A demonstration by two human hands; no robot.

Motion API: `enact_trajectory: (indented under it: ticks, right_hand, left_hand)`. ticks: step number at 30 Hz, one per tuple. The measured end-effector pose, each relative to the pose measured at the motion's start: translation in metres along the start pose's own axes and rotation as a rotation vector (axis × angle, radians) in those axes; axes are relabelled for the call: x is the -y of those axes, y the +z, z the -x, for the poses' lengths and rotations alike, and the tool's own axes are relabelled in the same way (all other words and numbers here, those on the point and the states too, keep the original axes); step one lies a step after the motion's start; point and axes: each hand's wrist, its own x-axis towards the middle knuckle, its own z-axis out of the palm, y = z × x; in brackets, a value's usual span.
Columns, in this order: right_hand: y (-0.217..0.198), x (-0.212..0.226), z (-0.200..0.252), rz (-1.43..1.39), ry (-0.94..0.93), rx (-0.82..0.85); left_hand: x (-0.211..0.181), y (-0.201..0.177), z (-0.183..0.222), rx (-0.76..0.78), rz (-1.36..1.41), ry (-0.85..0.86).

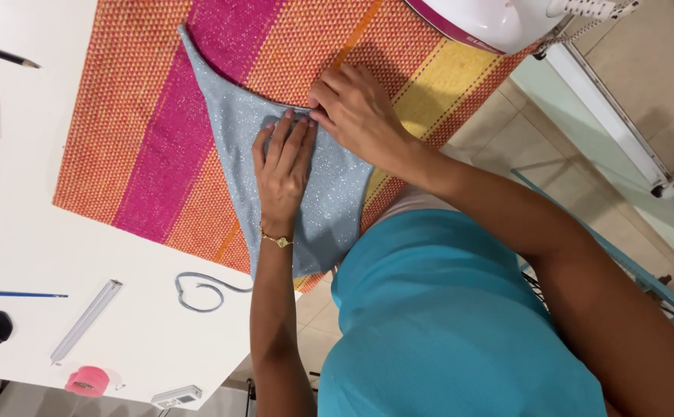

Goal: Ironing a small blue sparkly garment on a colorful mat using a steam iron.

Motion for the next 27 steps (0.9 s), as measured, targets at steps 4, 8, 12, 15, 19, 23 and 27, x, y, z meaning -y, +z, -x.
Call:
enact_trajectory:
  ticks: [4,8,12,15,19,23,27]
  right_hand:
    - [0.007,0.005,-0.001,0.090,0.013,0.037]
    - [0.011,0.000,0.001,0.070,0.005,-0.083]
    - [0.019,-0.004,0.006,0.116,0.007,-0.148]
    - [0.019,-0.005,0.009,0.124,-0.017,-0.153]
    - [-0.004,0.002,0.021,-0.035,-0.100,-0.221]
    - [0.004,0.018,0.057,-0.074,-0.184,-0.249]
    - [-0.010,0.025,0.072,0.061,-0.233,-0.279]
  left_hand:
    - [0.000,0.000,0.002,0.006,0.025,-0.014]
    - [-0.002,-0.002,-0.009,-0.013,-0.008,-0.017]
    - [-0.001,0.000,-0.013,0.003,0.005,-0.031]
    - [0.000,0.003,-0.010,0.023,0.007,-0.053]
    - [0.000,0.003,-0.013,0.038,0.016,-0.068]
    - [-0.003,0.014,-0.014,-0.137,-0.056,-0.117]
    - [-0.005,0.014,-0.015,-0.117,-0.033,-0.140]
